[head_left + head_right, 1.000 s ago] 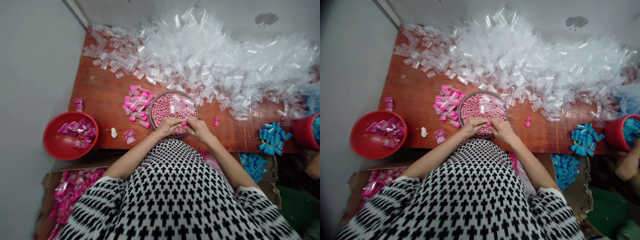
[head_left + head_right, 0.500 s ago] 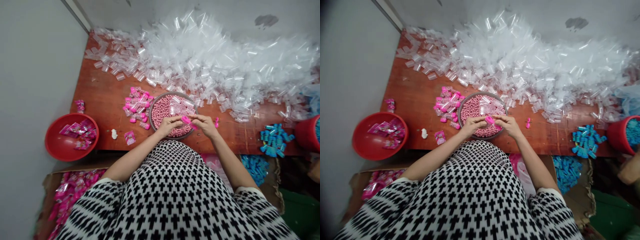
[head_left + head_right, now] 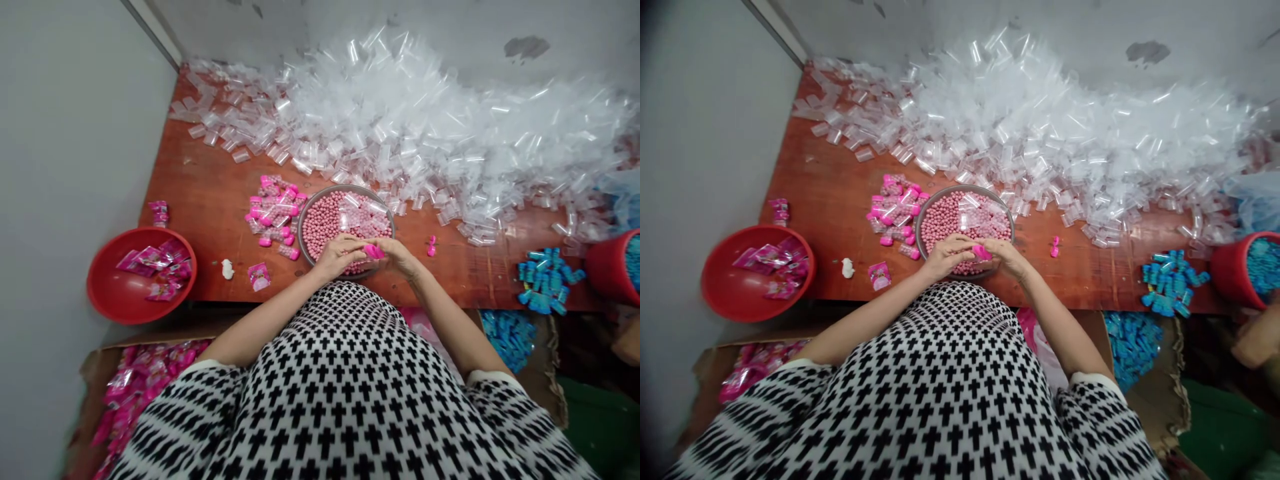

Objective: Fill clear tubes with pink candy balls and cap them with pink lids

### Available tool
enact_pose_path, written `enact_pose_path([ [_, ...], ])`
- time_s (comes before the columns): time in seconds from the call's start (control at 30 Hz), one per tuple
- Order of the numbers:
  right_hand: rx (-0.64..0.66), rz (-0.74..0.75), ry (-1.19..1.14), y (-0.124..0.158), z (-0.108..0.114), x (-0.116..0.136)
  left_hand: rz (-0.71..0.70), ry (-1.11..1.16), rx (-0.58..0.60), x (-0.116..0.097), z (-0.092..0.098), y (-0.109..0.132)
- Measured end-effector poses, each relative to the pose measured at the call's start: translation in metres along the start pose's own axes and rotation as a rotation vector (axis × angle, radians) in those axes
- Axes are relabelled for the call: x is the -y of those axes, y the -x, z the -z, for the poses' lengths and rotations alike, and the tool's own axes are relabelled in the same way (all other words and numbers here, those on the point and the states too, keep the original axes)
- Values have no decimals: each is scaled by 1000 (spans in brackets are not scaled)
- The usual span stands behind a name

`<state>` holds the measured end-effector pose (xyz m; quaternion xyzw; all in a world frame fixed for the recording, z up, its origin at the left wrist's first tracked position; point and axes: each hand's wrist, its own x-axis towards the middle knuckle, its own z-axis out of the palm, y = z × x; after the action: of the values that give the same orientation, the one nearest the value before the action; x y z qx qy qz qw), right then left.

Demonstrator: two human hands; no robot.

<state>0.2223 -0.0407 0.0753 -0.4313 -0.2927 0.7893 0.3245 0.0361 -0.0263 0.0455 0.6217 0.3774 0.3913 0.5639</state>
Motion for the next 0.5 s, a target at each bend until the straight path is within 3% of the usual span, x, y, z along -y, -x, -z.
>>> enact_pose_path([
  [0.1, -21, -27, -56, -5, -13, -5, 11, 45, -40, -1, -5, 5],
  [0.37, -222, 58, -186, -19, -32, -29, 33, 69, -96, 2, -7, 8],
  [0.5, -168, -15, -162, -30, -32, -37, 77, 28, -48, 11, 10, 7],
])
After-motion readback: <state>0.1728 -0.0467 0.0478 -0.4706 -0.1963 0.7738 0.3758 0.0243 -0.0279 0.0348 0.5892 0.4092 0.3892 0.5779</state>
